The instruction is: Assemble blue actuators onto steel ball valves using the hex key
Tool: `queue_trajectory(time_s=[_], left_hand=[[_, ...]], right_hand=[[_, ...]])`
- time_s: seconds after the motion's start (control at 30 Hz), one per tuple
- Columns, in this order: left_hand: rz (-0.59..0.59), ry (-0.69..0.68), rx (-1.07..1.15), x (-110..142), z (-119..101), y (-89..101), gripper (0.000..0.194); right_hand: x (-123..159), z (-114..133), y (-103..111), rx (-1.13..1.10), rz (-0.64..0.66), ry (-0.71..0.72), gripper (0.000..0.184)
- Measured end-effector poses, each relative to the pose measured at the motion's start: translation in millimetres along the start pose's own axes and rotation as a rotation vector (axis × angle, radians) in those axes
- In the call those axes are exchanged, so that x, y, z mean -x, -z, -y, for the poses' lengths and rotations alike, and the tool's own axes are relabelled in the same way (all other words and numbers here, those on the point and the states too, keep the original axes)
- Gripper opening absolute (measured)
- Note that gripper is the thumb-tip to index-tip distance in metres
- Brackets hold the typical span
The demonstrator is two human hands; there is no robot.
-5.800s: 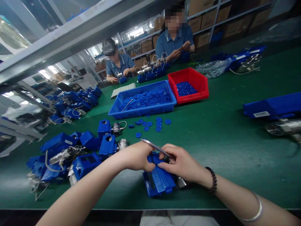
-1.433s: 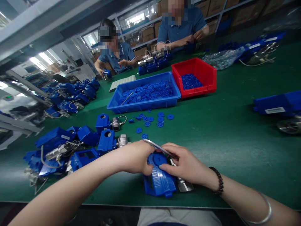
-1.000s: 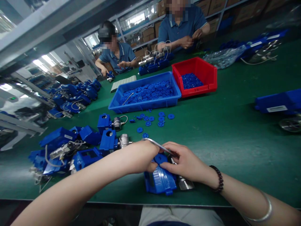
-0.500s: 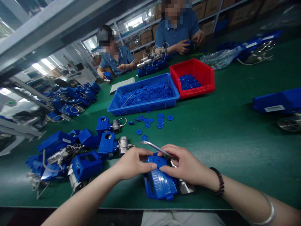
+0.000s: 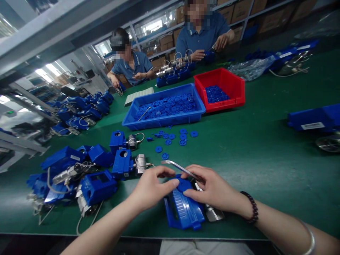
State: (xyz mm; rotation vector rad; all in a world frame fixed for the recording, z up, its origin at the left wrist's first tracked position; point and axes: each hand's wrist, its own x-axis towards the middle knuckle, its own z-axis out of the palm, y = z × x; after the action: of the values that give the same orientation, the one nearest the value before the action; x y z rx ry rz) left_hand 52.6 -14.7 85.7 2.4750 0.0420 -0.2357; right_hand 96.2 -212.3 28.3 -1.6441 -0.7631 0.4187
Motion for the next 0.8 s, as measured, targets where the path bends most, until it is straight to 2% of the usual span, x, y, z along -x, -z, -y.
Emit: queue_trajectory(time_s=[0.07, 0.13, 0.3, 0.4, 0.5, 0.57, 0.67, 0.73, 0.8], left_hand=[[0.035, 0.007, -0.01, -3, -4, -6.0, 0.02], [-0.001, 0.001, -0.061, -12, 0, -6.0, 0.024], [-0.262, -0.075, -0.226, -30, 36, 12.1, 0.021], [-0.368, -0.234, -0.213, -15, 48, 10.0, 0.014], [-0.426, -0.449, -0.139, 13, 41, -9.8, 0.016], [-0.417, -0.574, -0.103, 26, 34, -26.3, 0.018], [-0.305, -0.742, -0.076, 31, 29, -44.4, 0.039], [-0.24, -0.805, -0.072, 28, 32, -49.2, 0.048], [-0.206, -0.806, -0.095, 24, 37, -49.7, 0.05]], right_hand=[[0, -2, -1, -0.016, -0.005, -0.015, 0.023], [0, -3, -1, -0.012, -0.005, -0.024, 0.024], [-1, 0, 1, 0.022, 0.007, -0.028, 0.023], [-1, 2, 2, 0.01, 0.013, -0.04, 0.021], [0, 1, 2, -0.013, 0.011, -0.037, 0.023], [0, 0, 0, -0.046, 0.008, -0.024, 0.024], [0, -1, -2, -0.092, -0.002, -0.018, 0.023], [-1, -2, -2, -0.142, -0.009, -0.02, 0.027], [2, -3, 4, -0.173, -0.032, -0.046, 0.031]])
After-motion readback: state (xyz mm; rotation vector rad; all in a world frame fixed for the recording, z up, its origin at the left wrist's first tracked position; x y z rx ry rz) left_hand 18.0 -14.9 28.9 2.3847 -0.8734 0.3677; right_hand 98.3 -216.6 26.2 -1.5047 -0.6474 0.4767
